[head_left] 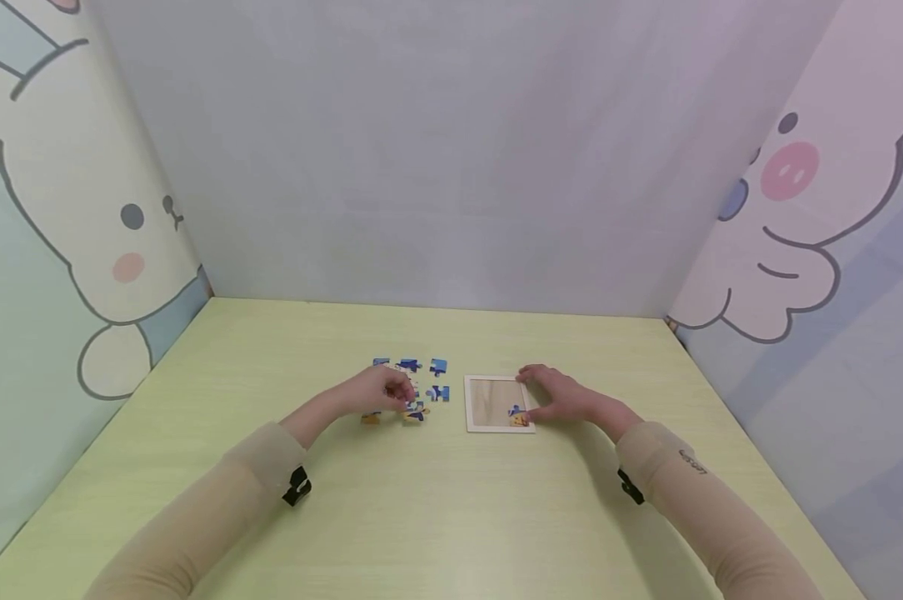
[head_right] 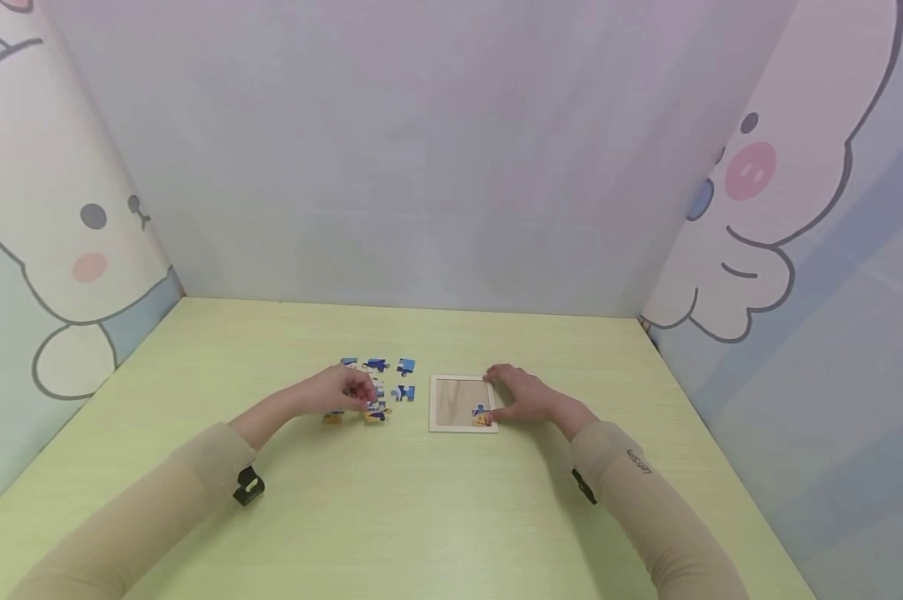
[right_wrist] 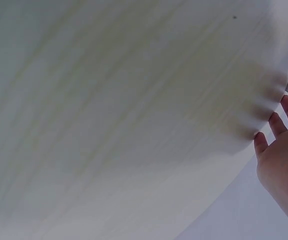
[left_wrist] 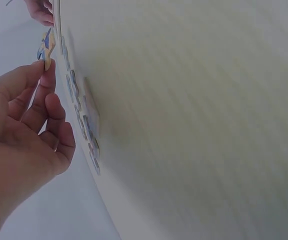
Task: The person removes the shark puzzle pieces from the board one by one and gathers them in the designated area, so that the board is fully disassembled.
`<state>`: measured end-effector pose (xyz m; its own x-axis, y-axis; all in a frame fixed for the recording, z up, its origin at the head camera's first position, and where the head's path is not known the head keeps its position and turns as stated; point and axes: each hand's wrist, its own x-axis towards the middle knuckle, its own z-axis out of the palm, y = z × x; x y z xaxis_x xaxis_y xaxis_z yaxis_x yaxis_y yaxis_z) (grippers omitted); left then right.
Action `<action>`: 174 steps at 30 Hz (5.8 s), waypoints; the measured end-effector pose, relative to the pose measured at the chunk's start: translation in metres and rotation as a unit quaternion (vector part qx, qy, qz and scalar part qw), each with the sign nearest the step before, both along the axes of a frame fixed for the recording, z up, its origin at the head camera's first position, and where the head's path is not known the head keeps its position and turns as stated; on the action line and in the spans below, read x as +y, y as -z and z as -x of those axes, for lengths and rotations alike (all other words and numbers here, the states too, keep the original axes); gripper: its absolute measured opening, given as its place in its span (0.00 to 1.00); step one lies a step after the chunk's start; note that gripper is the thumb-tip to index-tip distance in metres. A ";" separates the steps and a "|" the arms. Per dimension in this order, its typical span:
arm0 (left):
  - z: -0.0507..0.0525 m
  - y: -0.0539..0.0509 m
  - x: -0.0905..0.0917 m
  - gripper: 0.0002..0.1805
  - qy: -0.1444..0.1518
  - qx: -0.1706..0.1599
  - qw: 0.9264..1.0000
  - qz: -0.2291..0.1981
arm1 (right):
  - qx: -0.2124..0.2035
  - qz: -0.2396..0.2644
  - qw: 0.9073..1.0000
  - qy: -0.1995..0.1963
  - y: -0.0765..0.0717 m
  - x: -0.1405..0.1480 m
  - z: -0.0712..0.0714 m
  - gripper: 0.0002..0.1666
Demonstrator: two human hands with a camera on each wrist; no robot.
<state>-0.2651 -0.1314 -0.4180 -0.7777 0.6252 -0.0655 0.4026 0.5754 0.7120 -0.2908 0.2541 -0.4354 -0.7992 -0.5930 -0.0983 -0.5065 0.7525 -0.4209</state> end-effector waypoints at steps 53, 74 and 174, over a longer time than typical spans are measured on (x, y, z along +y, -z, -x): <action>0.025 -0.016 0.116 0.19 0.068 0.033 0.996 -0.039 | -0.004 -0.006 0.999 -0.043 -0.005 0.008 0.004 0.50; 0.027 0.004 0.150 0.28 0.113 0.080 0.979 0.150 | -0.007 -0.010 0.999 -0.048 -0.008 0.008 0.002 0.49; -0.003 0.001 0.046 0.09 0.011 -0.006 1.000 0.029 | -0.013 -0.003 0.998 -0.055 -0.007 0.009 0.003 0.47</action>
<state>-0.2623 -0.0851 -0.4194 -0.7628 0.6370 -0.1113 0.4072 0.6069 0.6825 -0.2936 0.2631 -0.4281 -0.7259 -0.6769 -0.1221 -0.5754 0.6949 -0.4314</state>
